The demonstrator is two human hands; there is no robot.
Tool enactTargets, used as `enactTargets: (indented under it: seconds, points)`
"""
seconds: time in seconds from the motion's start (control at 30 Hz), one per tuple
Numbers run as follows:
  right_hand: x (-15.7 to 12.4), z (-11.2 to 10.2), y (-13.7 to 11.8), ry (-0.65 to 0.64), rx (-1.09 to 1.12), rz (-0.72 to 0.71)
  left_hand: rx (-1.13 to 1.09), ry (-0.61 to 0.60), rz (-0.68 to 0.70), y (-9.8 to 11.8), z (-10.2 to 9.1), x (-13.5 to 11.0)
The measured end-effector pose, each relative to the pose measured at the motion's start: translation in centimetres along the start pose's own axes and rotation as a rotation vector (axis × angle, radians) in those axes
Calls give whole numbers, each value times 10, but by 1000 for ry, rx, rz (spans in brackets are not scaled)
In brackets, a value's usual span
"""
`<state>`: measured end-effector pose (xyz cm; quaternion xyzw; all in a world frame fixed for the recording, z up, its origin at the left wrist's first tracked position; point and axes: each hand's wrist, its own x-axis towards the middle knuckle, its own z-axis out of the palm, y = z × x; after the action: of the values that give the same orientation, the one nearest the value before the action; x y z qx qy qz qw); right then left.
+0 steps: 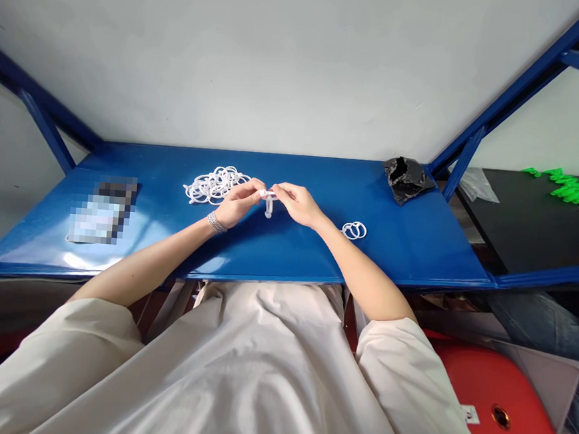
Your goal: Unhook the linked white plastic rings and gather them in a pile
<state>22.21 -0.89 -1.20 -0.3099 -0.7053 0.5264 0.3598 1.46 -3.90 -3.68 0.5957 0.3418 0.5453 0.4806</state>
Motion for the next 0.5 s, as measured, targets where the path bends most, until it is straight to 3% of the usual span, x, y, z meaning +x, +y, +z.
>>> enactTargets:
  seconds: [0.17, 0.33, 0.43, 0.5]
  points:
    - [-6, 5, -8, -150, 144, 64, 73, -59, 46, 11, 3, -3]
    - [-10, 9, -13, -287, 256, 121, -38, -238, -40, 17, 12, -8]
    - [-9, 10, -11, -312, 289, 163, -88, -273, -57, 17, 17, -9]
    - [-8, 11, -8, -266, 242, 137, -82, -233, -20, 16, 17, -8]
